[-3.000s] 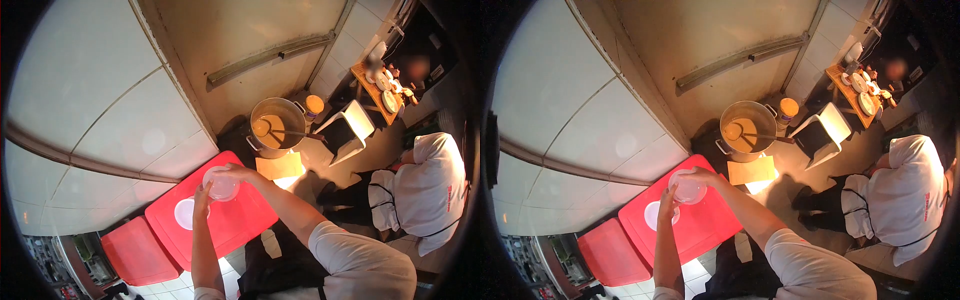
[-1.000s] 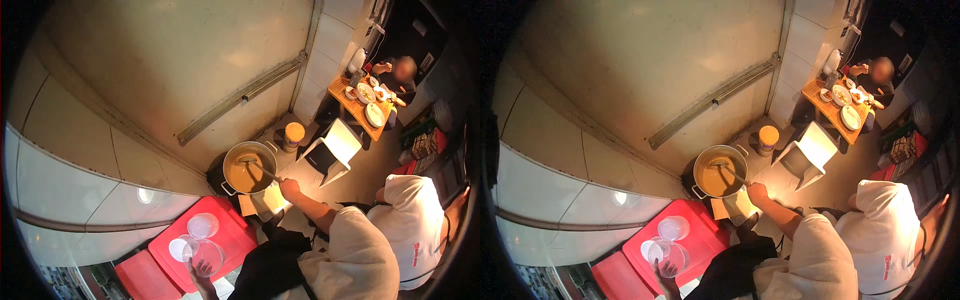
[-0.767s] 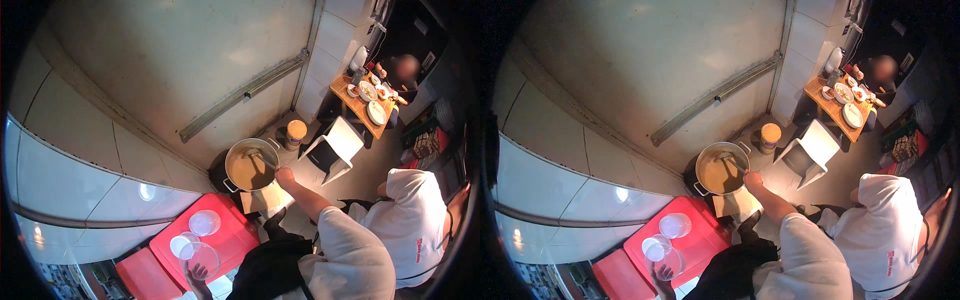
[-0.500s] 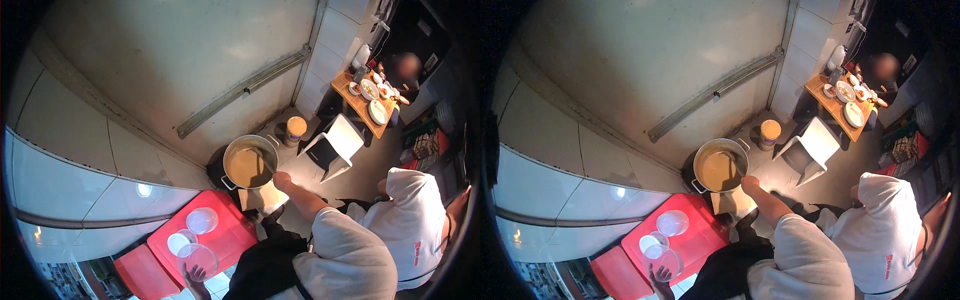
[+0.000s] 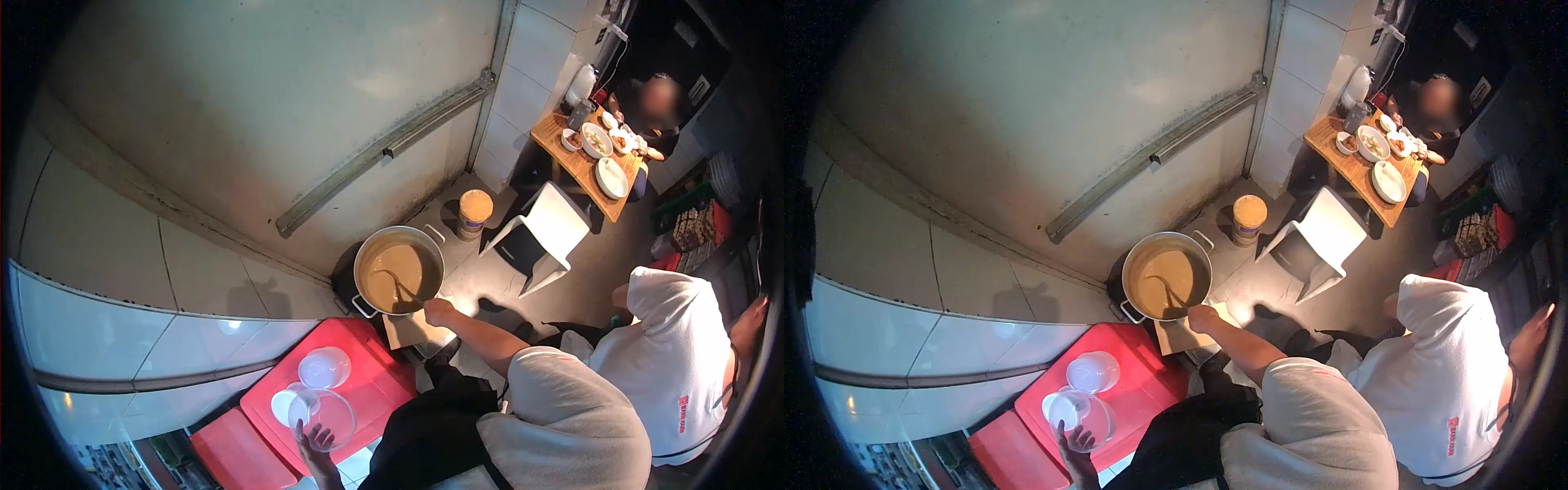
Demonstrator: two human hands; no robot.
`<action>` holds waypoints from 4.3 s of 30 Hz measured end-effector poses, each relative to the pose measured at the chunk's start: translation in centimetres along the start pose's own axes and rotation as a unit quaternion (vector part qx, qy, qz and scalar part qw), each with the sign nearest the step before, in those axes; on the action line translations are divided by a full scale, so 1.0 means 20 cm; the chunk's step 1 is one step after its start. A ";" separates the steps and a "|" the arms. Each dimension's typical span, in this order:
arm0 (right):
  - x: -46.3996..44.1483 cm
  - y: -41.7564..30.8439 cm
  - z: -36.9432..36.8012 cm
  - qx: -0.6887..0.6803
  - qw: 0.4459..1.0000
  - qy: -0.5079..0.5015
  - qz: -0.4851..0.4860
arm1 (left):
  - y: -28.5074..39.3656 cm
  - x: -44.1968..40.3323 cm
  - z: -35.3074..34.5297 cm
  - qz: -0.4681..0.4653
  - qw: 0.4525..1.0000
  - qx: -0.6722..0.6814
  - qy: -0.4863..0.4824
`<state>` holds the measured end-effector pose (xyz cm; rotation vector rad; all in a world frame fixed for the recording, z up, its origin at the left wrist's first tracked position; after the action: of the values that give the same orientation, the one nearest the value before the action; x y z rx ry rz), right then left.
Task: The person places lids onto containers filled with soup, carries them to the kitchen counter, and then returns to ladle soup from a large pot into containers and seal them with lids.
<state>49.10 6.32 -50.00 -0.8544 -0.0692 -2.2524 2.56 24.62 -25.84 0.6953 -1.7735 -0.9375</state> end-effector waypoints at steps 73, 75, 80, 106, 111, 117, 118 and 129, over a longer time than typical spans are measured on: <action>1.32 0.09 1.35 -0.195 0.980 -0.010 0.051 | -0.78 -1.45 -1.61 -0.011 0.991 0.095 -0.092; 1.37 -0.01 1.40 -0.041 0.998 0.015 0.039 | -0.80 -1.45 -1.60 -0.004 0.990 0.094 -0.105; 1.50 -0.06 1.33 0.136 0.978 0.148 0.063 | -0.86 -1.45 -1.52 0.031 0.989 0.094 -0.110; 1.68 0.17 0.87 -0.692 0.716 -0.044 -0.088 | -0.74 -1.43 -1.45 0.013 0.983 0.117 -0.140; 1.42 0.29 0.86 -0.641 0.760 -0.020 -0.108 | -0.77 -1.44 -1.29 0.026 0.990 0.088 -0.105; 0.73 0.40 0.75 -0.064 0.988 0.133 -0.032 | -0.67 -1.37 -1.18 0.022 0.984 0.123 -0.131; 0.59 0.40 0.67 -0.007 0.993 0.110 -0.049 | -0.64 -1.35 -1.17 0.015 0.983 0.129 -0.133; 0.06 0.25 0.27 0.172 0.985 0.022 0.002 | -0.44 -1.26 -1.09 -0.079 0.976 0.133 -0.156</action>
<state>54.67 3.47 -45.93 -0.6164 -0.4239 -2.1684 32.27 33.61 -40.70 0.9091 -2.1739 -0.9647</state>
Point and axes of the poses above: each hand's wrist, its own x-axis away from the middle knuckle, its own z-axis out of the back of the hand, y = z × x, the point moved 10 cm from there along -x, towards the middle knuckle, and after that the axes turned 10 degrees about x, right-handed, at the moved point
